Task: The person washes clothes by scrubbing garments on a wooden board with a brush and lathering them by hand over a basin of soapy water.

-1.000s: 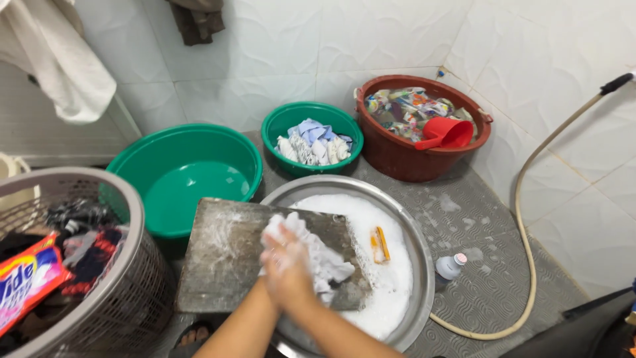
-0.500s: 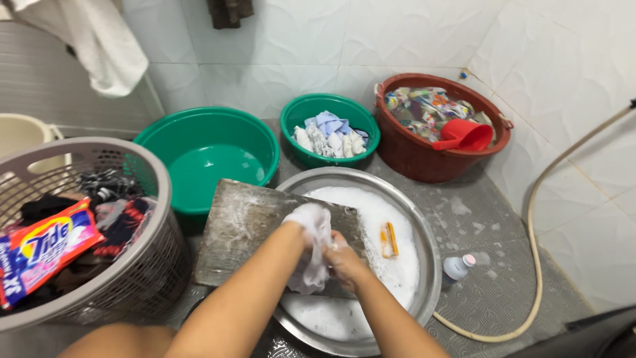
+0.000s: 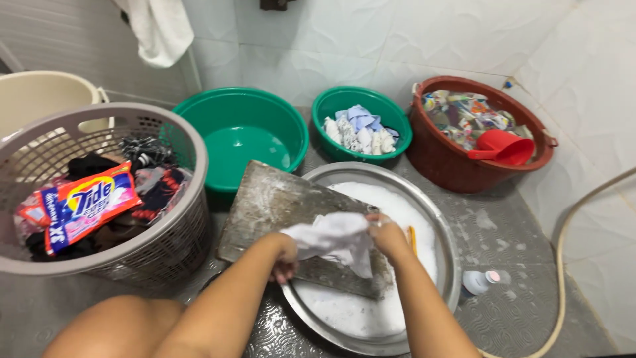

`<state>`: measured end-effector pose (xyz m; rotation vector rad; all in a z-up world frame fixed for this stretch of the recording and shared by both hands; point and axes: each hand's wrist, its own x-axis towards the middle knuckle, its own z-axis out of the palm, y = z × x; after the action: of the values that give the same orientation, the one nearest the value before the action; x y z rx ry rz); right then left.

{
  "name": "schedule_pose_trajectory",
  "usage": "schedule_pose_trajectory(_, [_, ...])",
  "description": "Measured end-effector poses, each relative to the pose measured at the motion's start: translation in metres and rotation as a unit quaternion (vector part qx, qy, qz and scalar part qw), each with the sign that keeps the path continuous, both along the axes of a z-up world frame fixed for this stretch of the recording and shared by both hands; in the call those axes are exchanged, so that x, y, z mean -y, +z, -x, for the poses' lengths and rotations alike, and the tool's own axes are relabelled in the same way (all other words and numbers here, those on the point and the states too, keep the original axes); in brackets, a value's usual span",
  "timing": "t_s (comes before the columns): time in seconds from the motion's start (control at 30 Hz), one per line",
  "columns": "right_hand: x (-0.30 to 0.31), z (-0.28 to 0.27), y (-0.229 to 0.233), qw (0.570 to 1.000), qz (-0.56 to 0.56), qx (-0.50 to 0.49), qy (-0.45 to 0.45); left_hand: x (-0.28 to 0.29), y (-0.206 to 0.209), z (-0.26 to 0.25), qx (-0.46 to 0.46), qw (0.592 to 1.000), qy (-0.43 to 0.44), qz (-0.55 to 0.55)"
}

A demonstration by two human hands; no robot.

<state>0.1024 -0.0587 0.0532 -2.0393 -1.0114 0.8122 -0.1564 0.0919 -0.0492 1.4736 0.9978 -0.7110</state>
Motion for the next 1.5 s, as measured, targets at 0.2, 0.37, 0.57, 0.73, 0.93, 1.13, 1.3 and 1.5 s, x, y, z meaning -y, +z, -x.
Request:
schedule_pose_trajectory(0.2, [-0.008,0.021,-0.115,0.939,-0.018,-0.296,-0.174,-0.051,0.024,0.002,0.085,0.918,0.100,-0.375])
schedule_pose_trajectory(0.37, [-0.042,0.084,-0.110,0.955,-0.012,-0.261,-0.138,-0.108,0.043,0.001,0.213,0.747,-0.015,-0.630])
schedule_pose_trajectory(0.57, [-0.142,0.150,-0.051,0.908,-0.038,-0.413,-0.049,-0.122,0.078,0.026,0.293,0.787,0.290,-0.459])
schedule_pose_trajectory(0.73, [-0.133,0.151,-0.053,0.999,-0.046,-0.010,0.012,-0.117,0.056,0.030,0.234,0.792,0.231,-0.514])
schedule_pose_trajectory(0.93, [-0.033,0.110,-0.090,0.960,0.056,0.269,0.046,-0.069,0.031,0.009,0.228,0.857,0.292,-0.360])
schedule_pose_trajectory(1.13, [0.030,0.115,-0.090,0.931,0.115,0.184,0.293,0.002,0.035,-0.028,0.239,0.858,0.140,-0.433])
schedule_pose_trajectory(1.3, [0.066,0.122,-0.102,0.925,0.077,-0.015,0.371,0.038,0.005,-0.058,0.296,0.854,0.022,-0.427])
schedule_pose_trajectory(1.5, [0.047,0.057,-0.090,0.977,0.164,0.021,0.131,0.054,0.011,-0.075,0.273,0.843,-0.036,-0.462])
